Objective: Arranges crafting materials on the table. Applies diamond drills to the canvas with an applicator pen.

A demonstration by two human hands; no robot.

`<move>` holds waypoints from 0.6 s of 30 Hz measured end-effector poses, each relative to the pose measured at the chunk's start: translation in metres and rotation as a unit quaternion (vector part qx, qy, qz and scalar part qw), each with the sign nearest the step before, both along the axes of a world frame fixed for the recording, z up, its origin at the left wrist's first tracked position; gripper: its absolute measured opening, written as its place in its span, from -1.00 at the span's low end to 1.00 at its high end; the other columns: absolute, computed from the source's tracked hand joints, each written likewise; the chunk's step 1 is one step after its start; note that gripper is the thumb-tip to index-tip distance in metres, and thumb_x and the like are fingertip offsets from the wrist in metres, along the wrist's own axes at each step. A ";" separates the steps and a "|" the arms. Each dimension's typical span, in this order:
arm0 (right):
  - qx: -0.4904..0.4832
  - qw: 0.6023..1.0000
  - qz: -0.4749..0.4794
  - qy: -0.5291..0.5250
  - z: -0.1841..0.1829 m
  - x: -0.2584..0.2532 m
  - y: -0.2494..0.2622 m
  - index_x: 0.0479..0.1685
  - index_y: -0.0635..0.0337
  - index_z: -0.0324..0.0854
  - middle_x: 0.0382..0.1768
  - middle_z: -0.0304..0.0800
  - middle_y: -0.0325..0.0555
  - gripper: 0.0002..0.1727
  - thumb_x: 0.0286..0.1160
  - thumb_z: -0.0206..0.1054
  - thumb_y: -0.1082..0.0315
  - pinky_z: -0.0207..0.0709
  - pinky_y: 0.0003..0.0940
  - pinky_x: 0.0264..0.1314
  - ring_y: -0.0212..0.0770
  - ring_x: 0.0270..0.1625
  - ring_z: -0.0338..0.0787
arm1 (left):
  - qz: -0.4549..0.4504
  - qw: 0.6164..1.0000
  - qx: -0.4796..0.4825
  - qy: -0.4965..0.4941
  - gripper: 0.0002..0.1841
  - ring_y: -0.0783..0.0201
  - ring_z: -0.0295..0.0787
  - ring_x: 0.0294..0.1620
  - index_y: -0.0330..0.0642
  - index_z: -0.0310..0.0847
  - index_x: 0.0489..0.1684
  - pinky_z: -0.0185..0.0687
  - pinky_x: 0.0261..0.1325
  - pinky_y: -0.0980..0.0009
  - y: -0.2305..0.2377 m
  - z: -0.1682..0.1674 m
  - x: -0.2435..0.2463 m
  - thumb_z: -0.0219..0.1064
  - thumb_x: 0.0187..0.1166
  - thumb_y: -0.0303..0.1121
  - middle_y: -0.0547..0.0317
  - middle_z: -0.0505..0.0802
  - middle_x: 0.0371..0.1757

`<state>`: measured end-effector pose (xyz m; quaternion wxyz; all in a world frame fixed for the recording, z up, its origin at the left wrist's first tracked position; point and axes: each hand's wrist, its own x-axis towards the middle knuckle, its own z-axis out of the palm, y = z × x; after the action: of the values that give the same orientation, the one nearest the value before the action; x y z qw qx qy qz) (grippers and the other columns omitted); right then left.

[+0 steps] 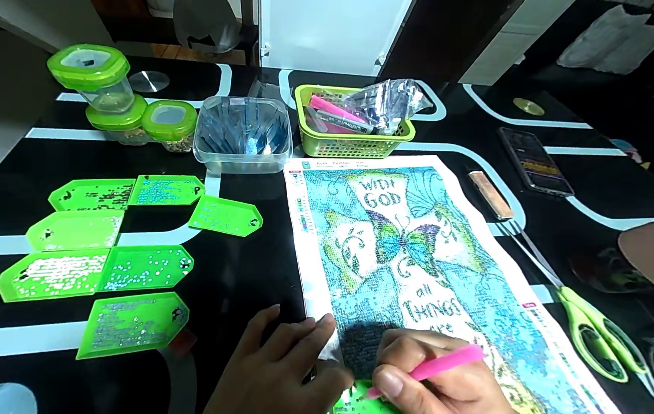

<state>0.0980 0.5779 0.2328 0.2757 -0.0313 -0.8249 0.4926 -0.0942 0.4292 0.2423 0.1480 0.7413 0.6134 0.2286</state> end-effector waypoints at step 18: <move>-0.272 0.951 -0.148 -0.024 0.005 0.006 0.021 -0.23 0.05 0.75 -0.43 0.84 -0.37 -0.77 0.78 0.24 0.24 0.69 -0.65 -0.36 -0.54 -0.44 0.79 | -0.011 0.999 -0.032 -0.012 -0.56 -0.02 0.64 0.52 0.10 0.82 0.20 0.07 0.65 -0.19 0.000 0.004 -0.003 0.41 0.51 0.12 0.00 0.69 0.59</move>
<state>0.1037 0.5994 0.2374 0.3067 -0.2383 -0.6520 0.6512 -0.0967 0.4296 0.2458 0.1815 0.7398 0.6108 0.2161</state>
